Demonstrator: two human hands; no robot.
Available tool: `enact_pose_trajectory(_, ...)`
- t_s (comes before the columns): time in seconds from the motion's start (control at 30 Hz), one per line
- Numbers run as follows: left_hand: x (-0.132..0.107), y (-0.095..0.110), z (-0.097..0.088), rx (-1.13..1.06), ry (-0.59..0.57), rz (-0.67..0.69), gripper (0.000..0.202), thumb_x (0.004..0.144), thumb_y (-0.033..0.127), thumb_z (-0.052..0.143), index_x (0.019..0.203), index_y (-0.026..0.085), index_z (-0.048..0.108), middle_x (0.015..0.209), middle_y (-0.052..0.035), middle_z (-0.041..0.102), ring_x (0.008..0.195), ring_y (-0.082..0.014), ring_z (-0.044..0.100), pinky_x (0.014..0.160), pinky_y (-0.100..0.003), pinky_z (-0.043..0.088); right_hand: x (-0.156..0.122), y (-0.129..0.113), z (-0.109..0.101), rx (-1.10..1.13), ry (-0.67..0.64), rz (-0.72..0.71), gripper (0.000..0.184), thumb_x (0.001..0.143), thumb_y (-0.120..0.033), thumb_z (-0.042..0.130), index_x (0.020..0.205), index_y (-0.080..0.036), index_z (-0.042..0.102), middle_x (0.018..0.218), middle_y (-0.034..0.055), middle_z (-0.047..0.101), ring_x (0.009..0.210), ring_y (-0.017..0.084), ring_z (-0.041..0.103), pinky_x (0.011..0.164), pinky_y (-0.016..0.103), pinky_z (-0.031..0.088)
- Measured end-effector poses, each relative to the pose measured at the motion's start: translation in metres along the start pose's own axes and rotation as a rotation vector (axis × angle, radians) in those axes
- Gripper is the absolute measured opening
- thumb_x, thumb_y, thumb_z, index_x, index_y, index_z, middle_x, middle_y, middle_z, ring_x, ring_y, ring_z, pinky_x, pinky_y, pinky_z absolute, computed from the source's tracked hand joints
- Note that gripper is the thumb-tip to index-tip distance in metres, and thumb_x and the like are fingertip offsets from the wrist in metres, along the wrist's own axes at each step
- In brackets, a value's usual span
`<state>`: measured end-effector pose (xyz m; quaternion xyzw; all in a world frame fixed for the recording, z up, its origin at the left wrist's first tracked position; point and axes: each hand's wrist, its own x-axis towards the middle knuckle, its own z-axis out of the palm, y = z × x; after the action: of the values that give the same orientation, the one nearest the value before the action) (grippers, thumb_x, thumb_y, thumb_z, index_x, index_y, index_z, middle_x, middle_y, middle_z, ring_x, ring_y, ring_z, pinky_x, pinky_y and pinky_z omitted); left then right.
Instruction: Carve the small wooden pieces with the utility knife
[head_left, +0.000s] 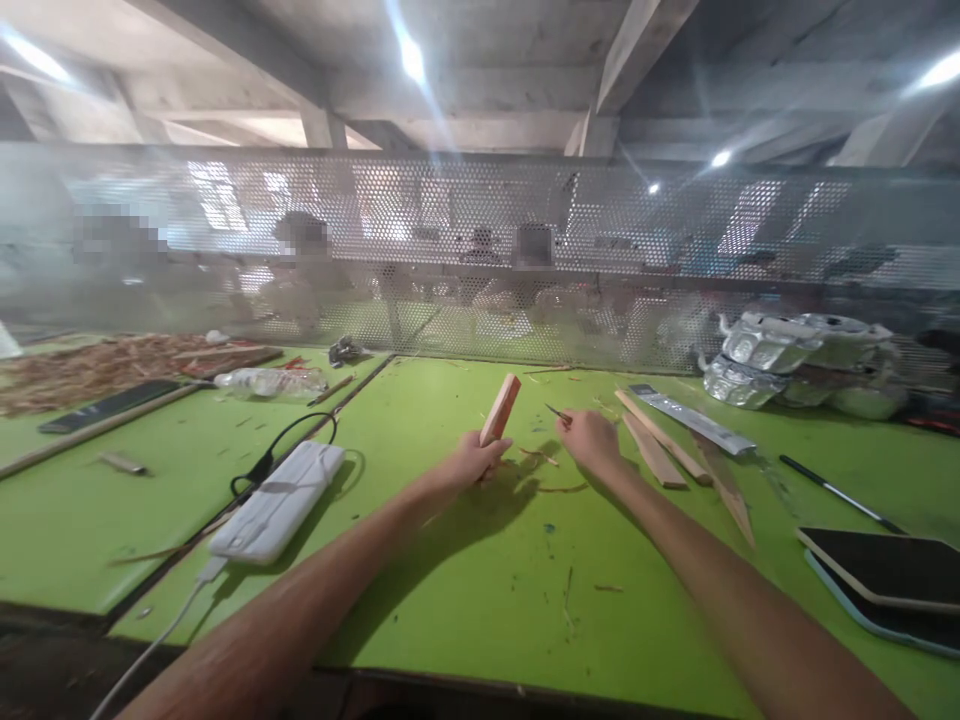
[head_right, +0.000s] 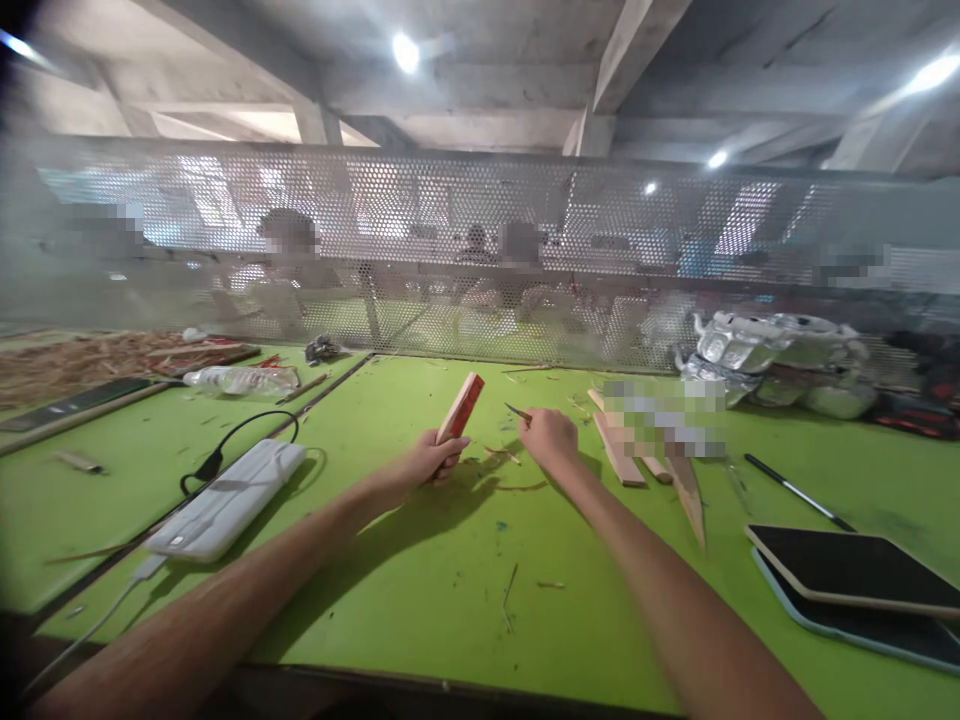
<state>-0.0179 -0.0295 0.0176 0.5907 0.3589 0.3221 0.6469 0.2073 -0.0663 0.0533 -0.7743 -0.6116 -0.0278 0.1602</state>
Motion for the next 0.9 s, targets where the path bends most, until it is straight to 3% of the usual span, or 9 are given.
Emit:
enact_pose_trajectory(0.17, -0.008, 0.003, 0.014, 0.145, -0.084, -0.031, 0.030, 0.100, 0.033, 0.067, 0.079, 0.023, 0.047, 0.055, 0.0073, 0.048, 0.043, -0.0080, 0.042, 0.046, -0.025, 0.036, -0.013, -0.026, -0.010, -0.076, 0.022, -0.053, 0.037, 0.102, -0.008, 0.048, 0.103, -0.015, 0.085, 0.081, 0.0094, 0.079, 0.071, 0.021, 0.073, 0.060, 0.027, 0.048)
enact_pose_trajectory(0.4, -0.014, 0.001, 0.025, 0.191, -0.088, -0.032, 0.028, 0.097, 0.029, 0.066, 0.077, 0.024, 0.046, 0.054, 0.0057, 0.049, 0.043, -0.0101, 0.045, 0.046, -0.027, 0.040, -0.023, -0.046, -0.012, -0.256, -0.012, -0.090, 0.035, 0.106, -0.009, 0.045, 0.108, -0.012, 0.080, 0.090, 0.0148, 0.082, 0.080, 0.023, 0.077, 0.066, 0.028, 0.052)
enact_pose_trajectory(0.63, -0.031, 0.012, 0.028, -0.139, -0.273, -0.096, 0.024, 0.088, 0.020, 0.075, 0.083, 0.021, 0.051, 0.061, 0.0068, 0.049, 0.051, -0.0071, 0.045, 0.051, -0.022, 0.041, -0.024, -0.046, -0.005, -0.270, -0.059, -0.110, 0.034, 0.108, -0.014, 0.045, 0.116, -0.014, 0.078, 0.101, 0.0173, 0.083, 0.092, 0.024, 0.080, 0.073, 0.026, 0.053)
enact_pose_trajectory(0.9, -0.025, 0.007, 0.023, -0.301, -0.272, -0.048, 0.026, 0.084, 0.017, 0.083, 0.088, 0.017, 0.057, 0.066, 0.0056, 0.053, 0.056, -0.0063, 0.049, 0.053, -0.020, 0.039, -0.038, -0.060, -0.002, -0.267, -0.041, -0.176, 0.037, 0.110, -0.026, 0.048, 0.102, -0.014, 0.082, 0.094, 0.0185, 0.084, 0.081, 0.024, 0.078, 0.065, 0.026, 0.050)
